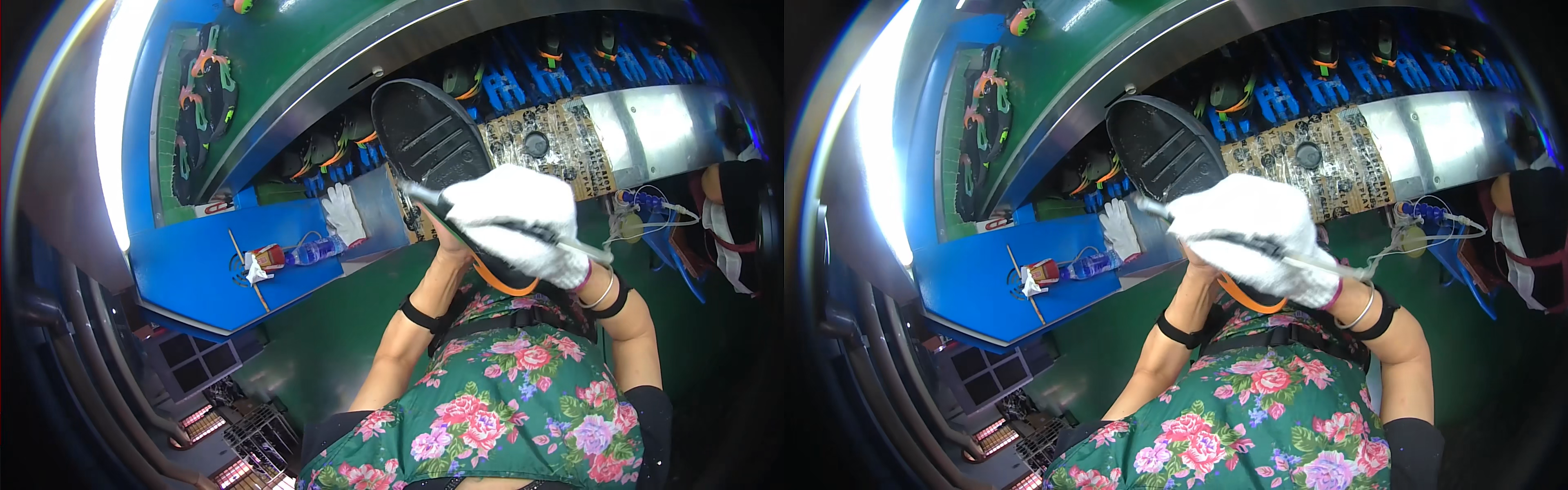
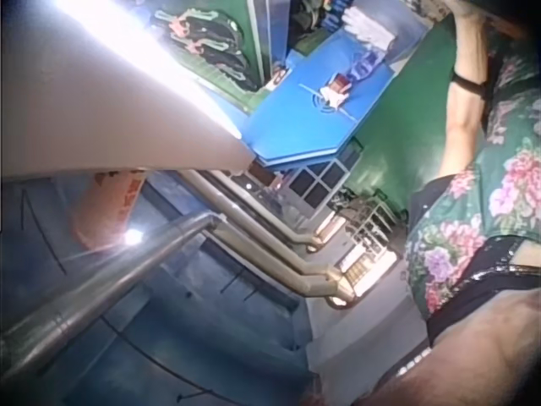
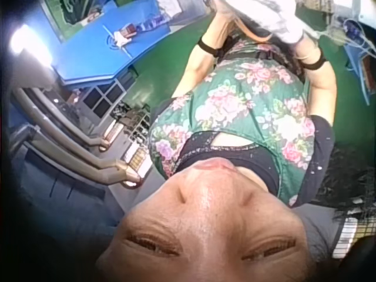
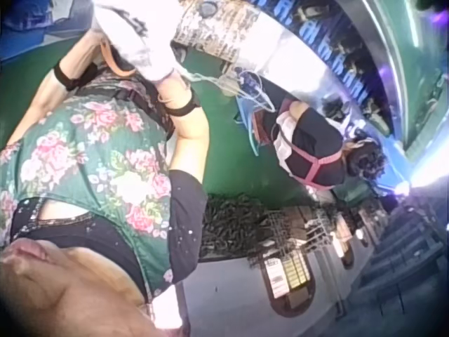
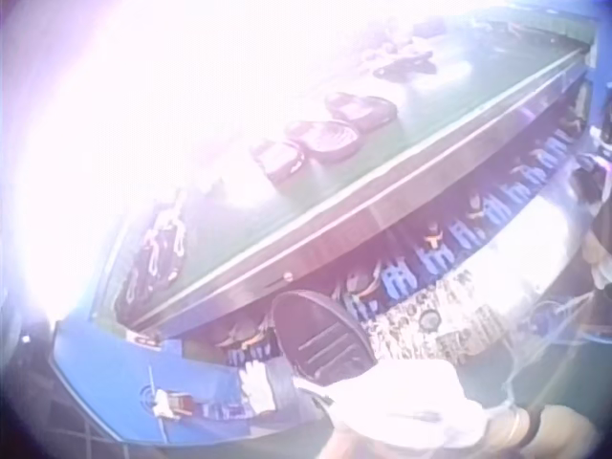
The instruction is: Applying a liquid substance, likely adhesive or primer, to the sole and edges of a shoe using a small brush-like tool on an assembly line.
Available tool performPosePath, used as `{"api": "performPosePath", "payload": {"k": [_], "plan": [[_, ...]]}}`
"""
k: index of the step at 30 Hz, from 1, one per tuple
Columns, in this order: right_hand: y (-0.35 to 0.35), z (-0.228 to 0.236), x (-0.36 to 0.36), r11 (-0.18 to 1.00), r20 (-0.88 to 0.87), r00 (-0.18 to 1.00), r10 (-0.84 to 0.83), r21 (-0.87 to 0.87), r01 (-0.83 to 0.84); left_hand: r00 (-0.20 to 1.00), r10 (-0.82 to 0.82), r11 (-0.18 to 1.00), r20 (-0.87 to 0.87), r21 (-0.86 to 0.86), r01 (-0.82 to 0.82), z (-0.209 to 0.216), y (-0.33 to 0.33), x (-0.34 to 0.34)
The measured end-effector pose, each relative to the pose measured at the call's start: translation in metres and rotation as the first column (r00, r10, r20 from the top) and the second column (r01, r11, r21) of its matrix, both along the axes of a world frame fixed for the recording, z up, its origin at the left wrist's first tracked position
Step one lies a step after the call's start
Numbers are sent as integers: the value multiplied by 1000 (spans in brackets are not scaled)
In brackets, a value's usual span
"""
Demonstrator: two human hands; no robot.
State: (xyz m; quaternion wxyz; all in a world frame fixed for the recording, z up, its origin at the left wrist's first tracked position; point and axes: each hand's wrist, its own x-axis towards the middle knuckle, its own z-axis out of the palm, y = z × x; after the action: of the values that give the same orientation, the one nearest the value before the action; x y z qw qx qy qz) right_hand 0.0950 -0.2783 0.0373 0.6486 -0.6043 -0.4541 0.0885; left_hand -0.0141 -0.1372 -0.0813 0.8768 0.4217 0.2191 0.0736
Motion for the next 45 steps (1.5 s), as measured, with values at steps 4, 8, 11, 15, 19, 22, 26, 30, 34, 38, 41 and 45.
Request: {"api": "performPosePath", "payload": {"k": [4, 8, 11, 15, 19, 22, 26, 30, 34, 38, 41, 45], "plan": [[-6, -3, -3, 991, 296, 948, -114, -39, 131, 999, 39, 999, -15, 20, -38, 8, 1, 6], [-5, -15, -10, 999, 348, 937, -28, -32, 42, 997, -68, 998, 37, -10, 68, 11, 10, 6], [-10, -10, 2, 1000, 187, 982, -21, -4, 22, 996, -75, 996, 41, -50, 77, 15, 16, 8], [-7, -32, -26, 997, 181, 983, 44, -75, -31, 946, -111, 771, 305, -574, 275, 14, 13, 17], [-18, -24, -14, 996, 198, 977, 84, -44, -77, 899, -87, 775, 430, -538, 332, 27, 14, 19], [-20, -23, -13, 1000, 151, 988, 1, -23, 3, 923, -74, 817, 378, -508, 274, 28, 25, 20], [-18, -27, -26, 998, 260, 966, 0, -55, 15, 916, -170, 844, 363, -427, 325, 34, 30, 25], [-27, -19, -14, 1000, 100, 995, 22, 7, -23, 915, -120, 908, 386, -331, 259, 35, 37, 27], [-28, -24, -23, 999, 332, 943, -3, -41, 18, 892, -87, 851, 444, -431, 298, 49, 34, 37], [-32, -18, -19, 996, 127, 988, 90, -25, -87, 910, -75, 852, 408, -447, 270, 45, 42, 35], [-36, -24, -16, 1000, 108, 994, 15, -22, -13, 907, -123, 888, 402, -364, 282, 44, 47, 40], [-36, -28, -23, 999, 213, 977, 32, -24, -28, 916, -147, 911, 374, -310, 273, 37, 54, 45]]}}
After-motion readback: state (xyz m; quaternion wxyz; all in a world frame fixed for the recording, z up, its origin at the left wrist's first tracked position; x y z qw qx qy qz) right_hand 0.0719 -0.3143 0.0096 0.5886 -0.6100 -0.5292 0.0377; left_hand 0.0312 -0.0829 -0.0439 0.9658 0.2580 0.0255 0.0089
